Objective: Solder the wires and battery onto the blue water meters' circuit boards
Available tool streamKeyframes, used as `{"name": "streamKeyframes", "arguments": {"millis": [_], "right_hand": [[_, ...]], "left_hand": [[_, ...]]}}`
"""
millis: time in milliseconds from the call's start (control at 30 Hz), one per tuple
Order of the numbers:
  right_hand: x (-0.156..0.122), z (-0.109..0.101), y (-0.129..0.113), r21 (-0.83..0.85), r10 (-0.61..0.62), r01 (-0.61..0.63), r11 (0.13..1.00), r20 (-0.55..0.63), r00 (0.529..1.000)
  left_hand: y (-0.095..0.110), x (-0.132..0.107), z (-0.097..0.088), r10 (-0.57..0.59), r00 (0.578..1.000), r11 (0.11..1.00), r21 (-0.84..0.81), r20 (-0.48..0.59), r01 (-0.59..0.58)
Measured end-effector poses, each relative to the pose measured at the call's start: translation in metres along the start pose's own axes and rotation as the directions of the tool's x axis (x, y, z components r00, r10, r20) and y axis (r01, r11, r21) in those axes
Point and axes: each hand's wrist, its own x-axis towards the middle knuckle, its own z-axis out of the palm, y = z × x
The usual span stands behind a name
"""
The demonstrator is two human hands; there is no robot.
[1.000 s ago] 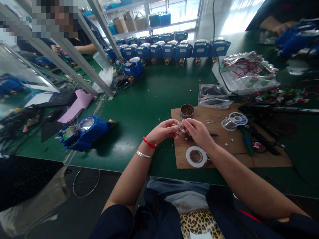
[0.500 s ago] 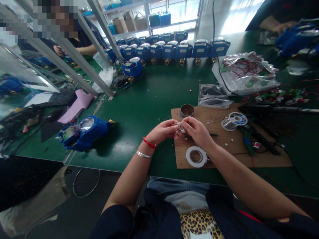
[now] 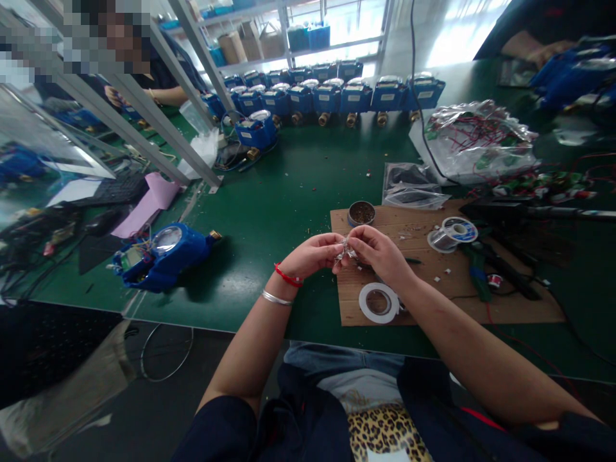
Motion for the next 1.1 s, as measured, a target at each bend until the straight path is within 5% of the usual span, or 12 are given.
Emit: {"name": "streamKeyframes", "arguments": {"millis": [533, 767, 1100], "right_hand": [[-0.0003, -0.0002, -0.0008, 0.041, 0.003, -0.002, 0.999, -0.014, 1.0], [0.0004, 0.0003, -0.0011, 0.255, 0.038, -0.053, 0.966, 0.06, 0.997], [0.0008, 0.0004, 0.0011, 0.24, 0.056, -0.065, 0.969, 0.043, 0.998]], "left_hand": [[-0.0027, 0.0039, -0.0051, 0.093, 0.982, 0.995, -0.024, -0.165, -0.098], [-0.0026, 0.0035, -0.0053, 0.095, 0.987, 0.995, 0.025, -0.131, -0.092], [-0.0002, 0.0019, -0.0043, 0.091, 0.989, 0.989, 0.129, -0.115, -0.076]]}}
